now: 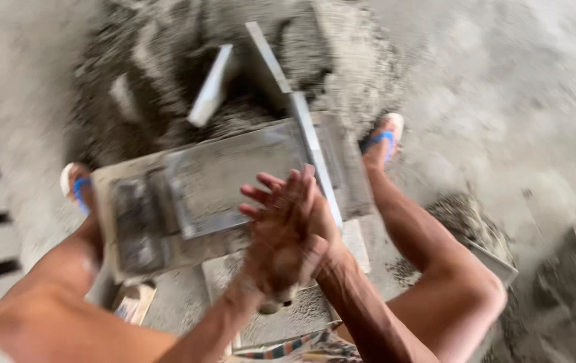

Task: The person scoops a cement mixture into a rectangular metal mold, levels the surface with a straight edge, and compacts it with a metal rod. They then flip the mold to release the formed brick and place it on a stack. The person also uses a brush to clean the mold before repeating the process.

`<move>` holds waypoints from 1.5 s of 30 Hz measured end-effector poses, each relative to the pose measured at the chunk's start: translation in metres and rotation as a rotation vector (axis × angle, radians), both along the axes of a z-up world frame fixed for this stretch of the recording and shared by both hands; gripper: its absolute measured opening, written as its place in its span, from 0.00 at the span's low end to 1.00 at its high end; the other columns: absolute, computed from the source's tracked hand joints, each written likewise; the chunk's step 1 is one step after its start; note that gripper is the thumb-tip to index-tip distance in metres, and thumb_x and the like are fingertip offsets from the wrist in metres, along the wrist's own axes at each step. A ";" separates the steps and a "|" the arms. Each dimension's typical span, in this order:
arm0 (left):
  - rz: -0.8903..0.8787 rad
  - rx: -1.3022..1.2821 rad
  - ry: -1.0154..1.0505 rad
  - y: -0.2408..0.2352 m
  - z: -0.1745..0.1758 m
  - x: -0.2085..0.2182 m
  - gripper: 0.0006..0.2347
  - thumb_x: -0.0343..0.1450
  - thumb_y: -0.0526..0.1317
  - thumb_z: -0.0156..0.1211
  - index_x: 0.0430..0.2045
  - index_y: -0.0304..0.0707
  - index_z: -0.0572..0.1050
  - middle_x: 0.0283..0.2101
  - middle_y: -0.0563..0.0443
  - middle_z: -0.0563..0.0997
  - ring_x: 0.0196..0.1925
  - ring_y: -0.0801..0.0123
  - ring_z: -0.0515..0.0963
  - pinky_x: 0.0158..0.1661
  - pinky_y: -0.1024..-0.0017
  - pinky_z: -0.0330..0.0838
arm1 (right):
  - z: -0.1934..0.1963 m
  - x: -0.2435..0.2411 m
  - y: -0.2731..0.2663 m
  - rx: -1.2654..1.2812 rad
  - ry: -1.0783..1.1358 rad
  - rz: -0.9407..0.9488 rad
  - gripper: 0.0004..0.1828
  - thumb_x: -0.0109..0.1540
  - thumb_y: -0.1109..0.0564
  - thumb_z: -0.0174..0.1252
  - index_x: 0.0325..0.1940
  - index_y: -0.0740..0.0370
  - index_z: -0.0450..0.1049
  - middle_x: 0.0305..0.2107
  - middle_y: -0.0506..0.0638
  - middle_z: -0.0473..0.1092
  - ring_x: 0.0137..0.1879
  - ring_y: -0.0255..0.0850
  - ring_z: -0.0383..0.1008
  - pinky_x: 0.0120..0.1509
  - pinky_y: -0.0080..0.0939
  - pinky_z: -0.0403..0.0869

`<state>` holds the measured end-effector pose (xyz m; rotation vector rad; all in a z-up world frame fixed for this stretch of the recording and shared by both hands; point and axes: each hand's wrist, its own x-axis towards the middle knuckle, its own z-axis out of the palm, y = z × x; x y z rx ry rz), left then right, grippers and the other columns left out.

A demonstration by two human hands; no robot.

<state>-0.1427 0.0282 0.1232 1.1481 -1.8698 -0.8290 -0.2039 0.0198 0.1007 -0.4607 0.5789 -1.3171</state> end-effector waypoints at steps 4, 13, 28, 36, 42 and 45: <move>0.418 0.281 -0.363 0.000 -0.029 0.112 0.23 0.72 0.47 0.31 0.62 0.38 0.45 0.68 0.37 0.41 0.69 0.47 0.38 0.64 0.51 0.33 | 0.049 0.074 -0.019 0.165 0.257 0.301 0.30 0.65 0.43 0.31 0.64 0.63 0.55 0.62 0.60 0.50 0.67 0.55 0.47 0.68 0.57 0.48; 1.008 0.319 0.150 0.028 -0.110 0.223 0.23 0.70 0.52 0.34 0.53 0.34 0.52 0.52 0.38 0.50 0.55 0.44 0.53 0.52 0.50 0.50 | -0.051 0.108 -0.033 -1.032 1.703 0.273 0.15 0.64 0.51 0.41 0.53 0.49 0.68 0.31 0.47 0.59 0.35 0.46 0.58 0.36 0.40 0.59; 1.071 0.079 -0.902 0.044 -0.151 0.233 0.21 0.66 0.50 0.56 0.33 0.24 0.64 0.33 0.36 0.66 0.31 0.46 0.73 0.28 0.60 0.70 | -0.008 -0.060 -0.059 -0.152 1.861 0.057 0.25 0.67 0.45 0.40 0.63 0.62 0.58 0.37 0.63 0.65 0.44 0.55 0.66 0.48 0.59 0.65; 0.482 -0.195 -0.545 -0.017 -0.086 0.181 0.22 0.64 0.53 0.58 0.38 0.31 0.66 0.34 0.39 0.68 0.34 0.47 0.74 0.30 0.60 0.71 | -0.061 -0.074 -0.053 0.537 1.190 0.244 0.28 0.66 0.42 0.31 0.60 0.66 0.52 0.27 0.69 0.65 0.25 0.56 0.73 0.26 0.52 0.76; -0.061 -0.289 -0.732 -0.076 -0.087 0.117 0.25 0.64 0.58 0.54 0.39 0.33 0.65 0.33 0.44 0.67 0.35 0.55 0.74 0.35 0.64 0.74 | -0.061 -0.072 -0.059 0.549 1.154 0.210 0.26 0.66 0.45 0.31 0.59 0.69 0.51 0.25 0.68 0.65 0.22 0.53 0.73 0.23 0.47 0.78; -0.168 -0.220 -0.765 -0.084 -0.087 0.105 0.24 0.65 0.57 0.52 0.38 0.33 0.64 0.34 0.43 0.65 0.36 0.55 0.73 0.34 0.65 0.73 | -0.060 -0.073 -0.060 0.558 1.155 0.220 0.27 0.65 0.44 0.32 0.60 0.68 0.51 0.25 0.69 0.65 0.21 0.55 0.73 0.22 0.48 0.77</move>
